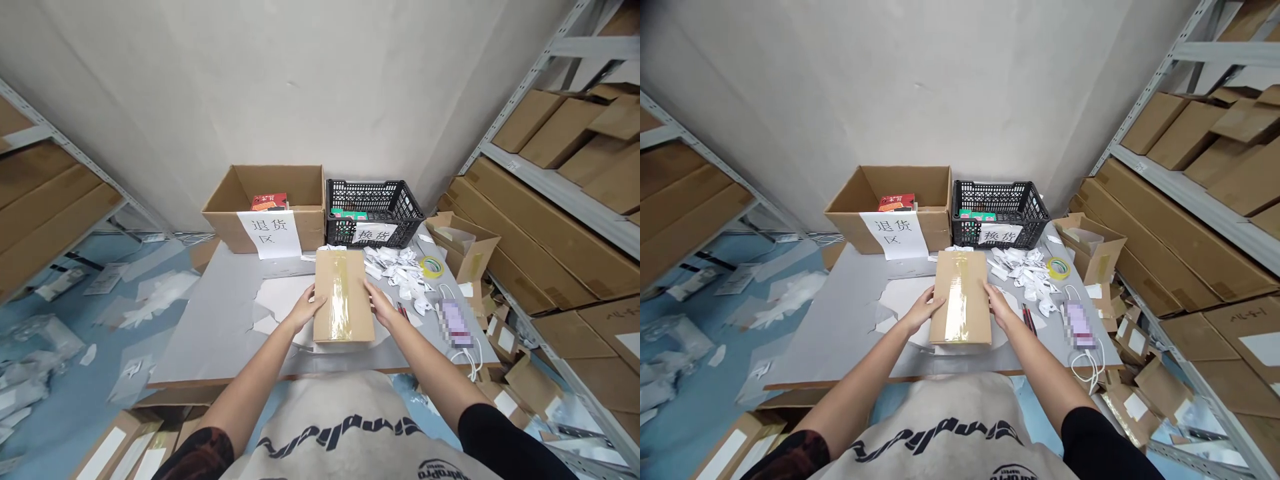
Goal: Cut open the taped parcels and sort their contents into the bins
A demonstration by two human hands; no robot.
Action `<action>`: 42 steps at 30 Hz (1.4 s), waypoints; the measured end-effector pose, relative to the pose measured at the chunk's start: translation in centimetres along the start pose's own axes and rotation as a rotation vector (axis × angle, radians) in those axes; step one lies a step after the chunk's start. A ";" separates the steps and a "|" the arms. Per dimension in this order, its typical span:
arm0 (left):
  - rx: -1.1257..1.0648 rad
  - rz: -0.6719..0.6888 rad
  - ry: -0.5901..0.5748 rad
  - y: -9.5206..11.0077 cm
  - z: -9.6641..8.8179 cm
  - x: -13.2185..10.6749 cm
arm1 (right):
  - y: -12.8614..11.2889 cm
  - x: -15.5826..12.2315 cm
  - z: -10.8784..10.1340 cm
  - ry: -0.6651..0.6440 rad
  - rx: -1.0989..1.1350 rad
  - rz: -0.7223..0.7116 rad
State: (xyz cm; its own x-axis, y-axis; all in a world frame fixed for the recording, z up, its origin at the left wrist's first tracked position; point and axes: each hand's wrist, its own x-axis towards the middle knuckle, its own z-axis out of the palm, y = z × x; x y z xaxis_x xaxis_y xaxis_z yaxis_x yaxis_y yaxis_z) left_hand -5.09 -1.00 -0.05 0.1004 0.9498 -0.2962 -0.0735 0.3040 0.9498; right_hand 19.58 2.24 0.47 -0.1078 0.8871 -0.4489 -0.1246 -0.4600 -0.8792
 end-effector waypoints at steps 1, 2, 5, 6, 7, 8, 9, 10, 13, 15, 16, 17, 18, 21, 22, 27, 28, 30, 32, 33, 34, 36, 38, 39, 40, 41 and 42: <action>-0.008 0.048 0.006 -0.1 -0.1 -0.2 | -0.2 -0.2 -0.2 -0.002 0.012 -0.009; -0.019 0.103 0.011 -0.1 -0.3 -0.5 | -0.4 -0.4 -0.4 -0.009 0.033 -0.030; -0.048 0.238 0.018 -0.2 -0.8 -0.8 | -1.4 -0.8 -0.6 -0.019 0.118 -0.116; -0.056 0.267 0.018 -0.2 -0.9 -0.8 | -1.7 -0.8 -0.7 -0.010 0.150 -0.139; -0.063 0.289 0.017 -0.3 -0.9 -0.8 | -1.9 -0.8 -0.7 0.004 0.184 -0.159; -0.068 0.307 0.016 -0.4 -1.0 -0.8 | -2.1 -0.8 -0.8 0.017 0.220 -0.176; -0.068 0.323 0.019 -0.7 -0.9 -0.9 | -2.2 -0.8 -0.8 0.026 0.254 -0.191; -0.061 0.335 0.031 -1.1 -0.9 -0.9 | -2.1 -0.7 -0.9 0.030 0.282 -0.201; 0.005 0.350 0.109 -2.6 -0.5 -1.3 | -1.1 -0.5 -0.9 0.037 0.303 -0.189; 0.080 0.342 0.146 -3.7 -0.2 -1.9 | -0.2 -0.4 -0.9 0.052 0.267 -0.177; 0.123 0.340 0.153 -4.2 -0.2 -2.3 | 0.2 -0.3 -0.9 0.055 0.243 -0.175; 0.165 0.342 0.153 -4.6 -0.3 -2.7 | 0.5 -0.3 -0.9 0.055 0.220 -0.174; 0.203 0.348 0.148 -4.8 -0.4 -3.1 | 0.7 -0.3 -1.0 0.050 0.199 -0.168; 0.242 0.337 0.100 -4.4 -1.3 -4.2 | 0.5 -0.8 -1.3 0.024 0.125 -0.103; 0.230 0.305 0.076 -3.9 -1.7 -4.5 | 0.2 -1.0 -1.5 0.018 0.091 -0.076; 0.067 -0.029 0.006 -0.4 -2.3 -4.2 | -1.7 -2.3 -1.2 -0.033 -0.026 -0.012; 0.040 -0.079 0.003 0.3 -2.1 -3.9 | -2.1 -2.4 -0.9 -0.046 -0.035 -0.014; 0.019 -0.134 -0.005 1.4 -1.4 -3.3 | -2.7 -2.3 -0.2 -0.077 -0.048 -0.029; 0.009 -0.135 -0.016 2.2 -0.8 -3.0 | -3.4 -2.4 0.1 -0.098 -0.044 -0.059; -0.007 -0.118 -0.027 2.5 -0.7 -3.0 | -3.7 -2.5 0.1 -0.108 -0.035 -0.082; -0.028 -0.083 -0.041 2.6 -0.7 -3.0 | -4.0 -2.7 -0.1 -0.124 -0.025 -0.113; -0.067 0.031 -0.088 2.6 -1.0 -3.3 | -4.4 -3.2 -0.9 -0.170 -0.007 -0.201; -0.080 0.148 -0.145 2.0 -1.5 -3.6 | -4.4 -3.8 -1.9 -0.222 0.020 -0.287; -0.083 0.188 -0.164 1.5 -1.7 -3.7 | -4.1 -3.9 -2.3 -0.238 0.044 -0.301; -0.087 0.207 -0.174 0.9 -2.0 -3.8 | -3.6 -4.0 -2.6 -0.243 0.073 -0.288; -0.095 0.209 -0.171 0.3 -2.1 -3.8 | -3.0 -4.0 -2.8 -0.232 0.097 -0.252; -0.104 0.199 -0.159 -0.3 -2.2 -3.8 | -2.2 -3.9 -2.8 -0.198 0.106 -0.208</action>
State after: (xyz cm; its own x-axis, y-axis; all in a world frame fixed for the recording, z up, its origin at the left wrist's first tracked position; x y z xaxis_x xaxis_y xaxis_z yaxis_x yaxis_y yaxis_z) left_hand -7.64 -4.56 0.53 0.2273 0.9708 -0.0771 -0.2083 0.1258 0.9699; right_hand 23.02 -0.08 3.75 -0.2585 0.9425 -0.2121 -0.2649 -0.2803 -0.9226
